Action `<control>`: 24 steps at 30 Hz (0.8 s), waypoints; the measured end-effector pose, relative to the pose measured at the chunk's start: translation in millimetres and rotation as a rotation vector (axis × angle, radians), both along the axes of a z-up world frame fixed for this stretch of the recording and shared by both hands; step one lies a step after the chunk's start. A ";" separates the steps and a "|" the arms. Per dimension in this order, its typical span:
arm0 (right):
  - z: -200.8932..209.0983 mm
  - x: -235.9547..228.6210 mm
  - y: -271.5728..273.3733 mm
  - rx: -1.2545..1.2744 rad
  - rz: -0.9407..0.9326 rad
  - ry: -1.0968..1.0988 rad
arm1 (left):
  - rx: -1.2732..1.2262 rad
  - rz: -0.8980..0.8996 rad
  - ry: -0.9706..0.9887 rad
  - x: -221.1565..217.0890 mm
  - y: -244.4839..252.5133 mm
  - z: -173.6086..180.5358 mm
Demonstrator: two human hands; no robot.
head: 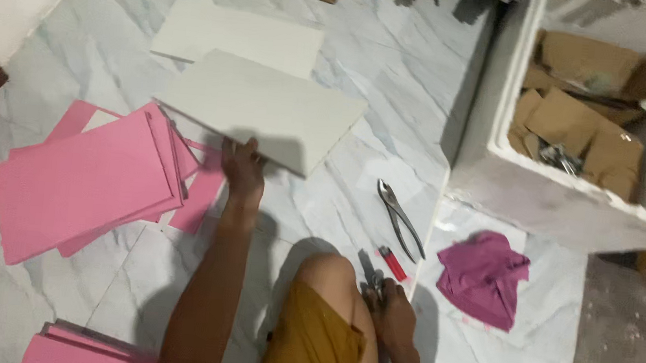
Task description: The person trims edges and clears holes in white and pink rectangular panels using pliers, a utility knife, and a lighter.
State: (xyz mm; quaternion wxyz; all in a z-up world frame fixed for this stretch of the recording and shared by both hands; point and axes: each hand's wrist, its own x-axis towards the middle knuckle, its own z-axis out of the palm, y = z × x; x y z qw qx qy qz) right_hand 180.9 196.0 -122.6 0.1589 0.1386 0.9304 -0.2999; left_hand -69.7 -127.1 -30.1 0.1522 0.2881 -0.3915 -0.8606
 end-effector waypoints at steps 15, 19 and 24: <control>-54.0 6.1 -14.0 0.287 -0.113 0.070 | 0.015 0.135 -0.058 -196.0 -60.9 -109.1; -83.4 13.0 -13.1 0.444 -0.190 -0.004 | -0.064 0.273 -0.090 -213.6 -63.4 -120.7; -77.1 13.7 -13.5 0.491 -0.177 -0.026 | -0.070 0.082 0.176 -238.2 -87.8 -138.9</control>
